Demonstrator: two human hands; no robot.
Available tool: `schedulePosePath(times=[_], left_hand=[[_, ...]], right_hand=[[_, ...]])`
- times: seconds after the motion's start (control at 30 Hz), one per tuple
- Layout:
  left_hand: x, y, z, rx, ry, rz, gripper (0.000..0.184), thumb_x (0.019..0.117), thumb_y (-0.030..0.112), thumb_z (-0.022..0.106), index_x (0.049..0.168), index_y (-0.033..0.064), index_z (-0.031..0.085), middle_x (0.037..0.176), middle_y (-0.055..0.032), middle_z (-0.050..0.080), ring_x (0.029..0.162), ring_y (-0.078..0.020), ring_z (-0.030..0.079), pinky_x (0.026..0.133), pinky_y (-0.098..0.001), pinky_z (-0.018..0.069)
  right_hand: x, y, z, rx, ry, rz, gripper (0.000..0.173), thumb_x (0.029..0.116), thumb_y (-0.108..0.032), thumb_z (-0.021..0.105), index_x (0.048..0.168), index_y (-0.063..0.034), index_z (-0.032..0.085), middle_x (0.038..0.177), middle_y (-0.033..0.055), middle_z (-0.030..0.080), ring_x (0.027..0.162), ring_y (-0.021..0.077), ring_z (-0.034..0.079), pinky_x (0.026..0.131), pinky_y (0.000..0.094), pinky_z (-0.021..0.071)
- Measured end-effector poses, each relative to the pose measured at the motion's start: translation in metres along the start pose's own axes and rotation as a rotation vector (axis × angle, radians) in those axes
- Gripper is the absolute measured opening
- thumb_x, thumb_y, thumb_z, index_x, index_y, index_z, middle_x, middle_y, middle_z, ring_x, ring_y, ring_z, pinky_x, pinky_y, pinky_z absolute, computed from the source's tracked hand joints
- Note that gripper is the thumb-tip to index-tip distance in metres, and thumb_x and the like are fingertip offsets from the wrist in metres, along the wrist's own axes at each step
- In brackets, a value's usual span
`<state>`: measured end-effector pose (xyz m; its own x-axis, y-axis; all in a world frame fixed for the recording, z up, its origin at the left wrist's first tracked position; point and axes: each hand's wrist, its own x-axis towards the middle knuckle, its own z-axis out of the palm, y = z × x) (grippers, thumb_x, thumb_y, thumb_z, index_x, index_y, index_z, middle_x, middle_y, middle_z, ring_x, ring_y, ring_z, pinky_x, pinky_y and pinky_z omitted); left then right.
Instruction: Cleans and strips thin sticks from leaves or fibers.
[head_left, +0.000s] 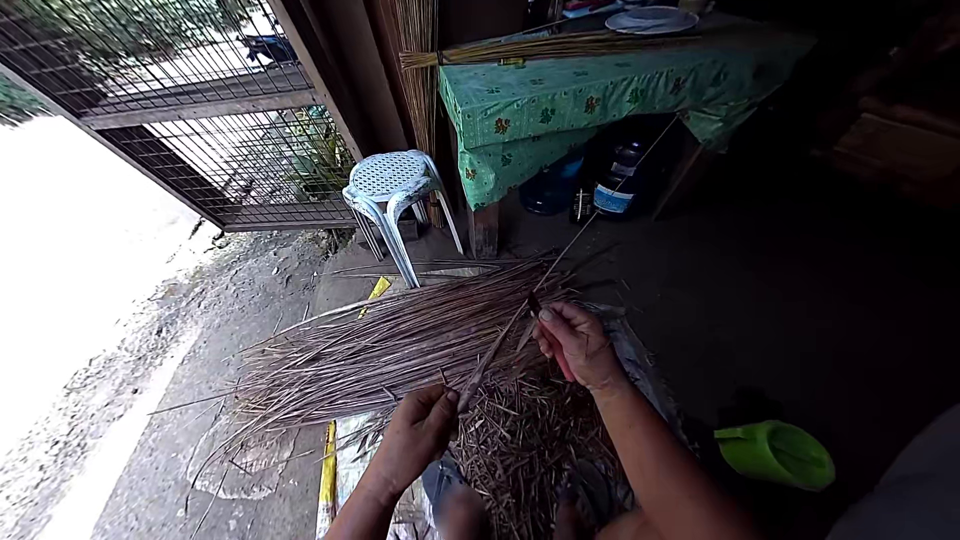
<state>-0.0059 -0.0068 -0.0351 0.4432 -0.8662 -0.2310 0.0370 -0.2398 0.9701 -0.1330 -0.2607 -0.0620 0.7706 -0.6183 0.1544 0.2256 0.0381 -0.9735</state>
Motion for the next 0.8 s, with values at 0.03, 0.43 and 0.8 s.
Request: schedulePosePath(times=[0.03, 0.43, 0.8], left_hand=[[0.0, 0.0, 0.0, 0.007, 0.01, -0.008, 0.034, 0.1064, 0.024, 0.043, 0.09, 0.0056, 0.067, 0.063, -0.0019, 0.062, 0.043, -0.0054, 0.049, 0.04, -0.0195, 0.0388], [0.005, -0.001, -0.003, 0.06, -0.065, -0.039, 0.035, 0.1086, 0.029, 0.039, 0.096, 0.0067, 0.063, 0.066, -0.0005, 0.059, 0.049, -0.0093, 0.055, 0.047, -0.0234, 0.0487], [0.001, 0.005, 0.003, -0.048, -0.081, -0.017, 0.039, 0.1089, 0.03, 0.037, 0.091, 0.0081, 0.065, 0.058, 0.003, 0.052, 0.043, -0.0039, 0.043, 0.04, -0.019, 0.0355]], right_hand=[[-0.001, 0.0, 0.001, 0.011, -0.035, 0.016, 0.021, 0.1056, -0.011, 0.051, 0.106, 0.0026, 0.066, 0.076, 0.003, 0.069, 0.056, 0.008, 0.061, 0.051, 0.0218, 0.0526], [-0.012, 0.001, 0.029, 0.136, -0.167, 0.186, 0.02, 0.1053, -0.014, 0.052, 0.109, 0.0011, 0.064, 0.077, 0.0042, 0.068, 0.057, 0.0093, 0.062, 0.051, 0.0218, 0.0524], [-0.018, 0.003, 0.031, 0.025, -0.32, -0.011, 0.019, 0.1039, -0.015, 0.058, 0.096, -0.0011, 0.068, 0.075, -0.0007, 0.07, 0.058, 0.0047, 0.062, 0.053, 0.0203, 0.0531]])
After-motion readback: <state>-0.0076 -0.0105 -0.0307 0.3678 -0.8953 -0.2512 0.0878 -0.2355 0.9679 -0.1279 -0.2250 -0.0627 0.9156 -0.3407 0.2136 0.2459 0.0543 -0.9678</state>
